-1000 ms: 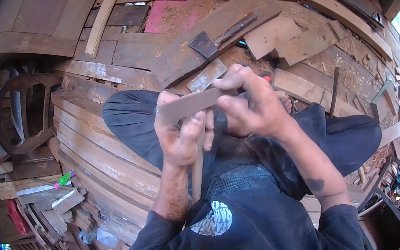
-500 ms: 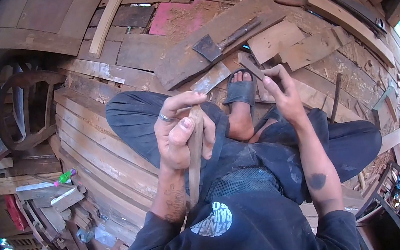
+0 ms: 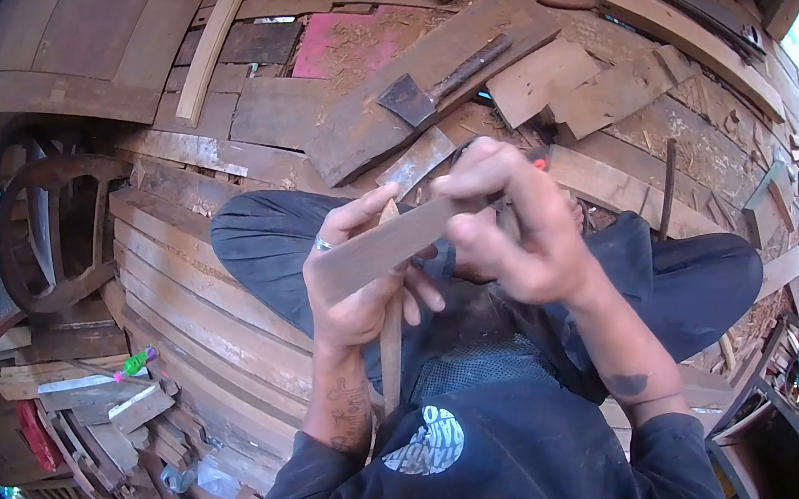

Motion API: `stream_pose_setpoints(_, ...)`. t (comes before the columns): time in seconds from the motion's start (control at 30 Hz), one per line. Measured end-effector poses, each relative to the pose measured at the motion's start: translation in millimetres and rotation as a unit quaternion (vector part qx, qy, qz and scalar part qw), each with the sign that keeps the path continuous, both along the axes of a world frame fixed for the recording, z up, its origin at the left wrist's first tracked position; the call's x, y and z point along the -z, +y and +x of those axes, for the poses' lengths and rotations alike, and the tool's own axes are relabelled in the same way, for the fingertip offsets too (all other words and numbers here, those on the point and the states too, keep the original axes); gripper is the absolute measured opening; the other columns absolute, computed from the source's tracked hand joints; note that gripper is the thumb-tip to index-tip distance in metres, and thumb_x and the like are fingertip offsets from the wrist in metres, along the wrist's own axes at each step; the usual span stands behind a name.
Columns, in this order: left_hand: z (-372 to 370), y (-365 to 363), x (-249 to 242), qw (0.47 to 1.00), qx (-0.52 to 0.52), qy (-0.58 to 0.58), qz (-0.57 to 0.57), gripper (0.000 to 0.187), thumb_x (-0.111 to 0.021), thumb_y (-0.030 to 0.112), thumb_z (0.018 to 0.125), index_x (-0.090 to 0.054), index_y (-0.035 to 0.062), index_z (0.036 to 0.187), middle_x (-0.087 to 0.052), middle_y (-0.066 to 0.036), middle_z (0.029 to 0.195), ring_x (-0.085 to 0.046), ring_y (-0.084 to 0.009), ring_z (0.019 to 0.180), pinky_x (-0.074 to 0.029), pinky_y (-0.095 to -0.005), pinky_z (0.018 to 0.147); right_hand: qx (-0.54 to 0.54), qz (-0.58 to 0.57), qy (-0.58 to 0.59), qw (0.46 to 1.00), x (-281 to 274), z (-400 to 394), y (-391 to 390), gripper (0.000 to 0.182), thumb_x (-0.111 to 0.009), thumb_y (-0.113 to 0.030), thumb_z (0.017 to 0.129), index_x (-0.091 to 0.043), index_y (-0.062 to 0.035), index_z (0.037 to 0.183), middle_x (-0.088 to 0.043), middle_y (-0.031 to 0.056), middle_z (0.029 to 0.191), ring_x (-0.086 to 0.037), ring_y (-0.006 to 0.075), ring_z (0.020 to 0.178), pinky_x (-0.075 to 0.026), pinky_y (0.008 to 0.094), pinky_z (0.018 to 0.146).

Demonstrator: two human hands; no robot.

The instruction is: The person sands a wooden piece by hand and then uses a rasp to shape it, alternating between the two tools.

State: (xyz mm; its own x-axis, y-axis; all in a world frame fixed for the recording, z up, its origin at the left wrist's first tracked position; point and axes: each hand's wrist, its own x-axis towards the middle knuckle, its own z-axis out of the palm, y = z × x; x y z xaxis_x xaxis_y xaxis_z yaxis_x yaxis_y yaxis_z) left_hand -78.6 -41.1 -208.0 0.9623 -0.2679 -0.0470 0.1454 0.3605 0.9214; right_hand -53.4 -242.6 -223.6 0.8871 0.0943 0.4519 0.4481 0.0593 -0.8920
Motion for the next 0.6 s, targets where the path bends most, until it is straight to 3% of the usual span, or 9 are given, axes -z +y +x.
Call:
stream_pose_setpoints(0.13, -3, 2, 2, 0.998, -0.003, -0.035, 0.047, 0.040, -0.060, 0.012, 0.104, -0.047, -0.0049, 0.138, -0.068, -0.019, 0.094, -0.071, -0.0217, 0.063, -0.055, -0.0255, 0.046, 0.009, -0.061, -0.036, 0.997, -10, 10, 14, 0.025, -0.077, -0.014, 0.085, -0.066, -0.0002, 0.102, -0.063, 0.0109, 0.086, -0.061, 0.0276, 0.080, -0.041, 0.0377, 0.076)
stream_pose_setpoints(0.23, -4, 0, 0, 0.997, -0.027, -0.036, 0.070, 0.057, -0.066, 0.033, 0.103, -0.049, -0.0133, 0.132, -0.068, -0.019, 0.087, -0.066, -0.0198, 0.051, -0.049, -0.0240, 0.038, 0.024, -0.053, -0.045, 0.997, -7, 9, 22, 0.025, -0.078, -0.014, 0.084, -0.066, -0.0004, 0.101, -0.064, 0.0107, 0.086, -0.061, 0.0272, 0.080, -0.041, 0.0380, 0.075)
stream_pose_setpoints(0.33, -4, 7, 7, 0.996, 0.014, -0.060, 0.059, 0.033, -0.057, 0.014, 0.106, -0.048, -0.0031, 0.133, -0.068, -0.019, 0.088, -0.066, -0.0172, 0.056, -0.051, -0.0243, 0.043, 0.018, -0.044, -0.057, 0.997, 0, 13, 22, 0.025, -0.077, -0.016, 0.086, -0.067, -0.0006, 0.103, -0.064, 0.0102, 0.087, -0.062, 0.0259, 0.081, -0.043, 0.0377, 0.076)
stream_pose_setpoints(0.4, -3, 8, 7, 0.998, -0.032, -0.042, 0.038, 0.031, -0.056, 0.015, 0.107, -0.048, -0.0020, 0.131, -0.068, -0.020, 0.087, -0.065, -0.0170, 0.056, -0.050, -0.0243, 0.042, 0.007, 0.002, 0.091, 0.996, 30, 10, 17, 0.025, -0.076, -0.018, 0.088, -0.066, -0.0008, 0.104, -0.065, 0.0107, 0.088, -0.063, 0.0253, 0.083, -0.046, 0.0367, 0.078)
stream_pose_setpoints(0.47, 3, 14, -3, 0.997, -0.045, -0.021, 0.055, 0.029, -0.055, 0.020, 0.108, -0.047, -0.0005, 0.127, -0.068, -0.023, 0.087, -0.066, -0.0185, 0.056, -0.050, -0.0250, 0.042, 0.014, -0.037, 0.167, 0.985, 85, 13, -8, 0.024, -0.074, -0.019, 0.091, -0.066, -0.0008, 0.106, -0.066, 0.0102, 0.090, -0.063, 0.0223, 0.087, -0.048, 0.0346, 0.082)
stream_pose_setpoints(0.5, 3, 18, 2, 0.994, -0.008, -0.095, 0.050, 0.040, -0.049, 0.026, 0.110, -0.043, -0.0004, 0.139, -0.066, -0.021, 0.080, -0.061, -0.0193, 0.048, -0.050, -0.0260, 0.041, 0.022, -0.096, 0.180, 0.979, 110, 13, -25, 0.023, -0.072, -0.019, 0.094, -0.066, -0.0008, 0.107, -0.066, 0.0094, 0.092, -0.063, 0.0196, 0.090, -0.049, 0.0329, 0.085)
stream_pose_setpoints(0.6, 8, 9, -2, 0.990, -0.057, -0.057, 0.113, 0.051, -0.046, 0.030, 0.111, -0.036, 0.0004, 0.151, -0.063, -0.019, 0.074, -0.059, -0.0182, 0.047, -0.051, -0.0272, 0.044, 0.079, 0.005, 0.255, 0.964, 107, 9, -41, 0.019, -0.067, -0.016, 0.098, -0.065, 0.0001, 0.109, -0.066, 0.0046, 0.097, -0.060, 0.0117, 0.093, -0.048, 0.0287, 0.087)
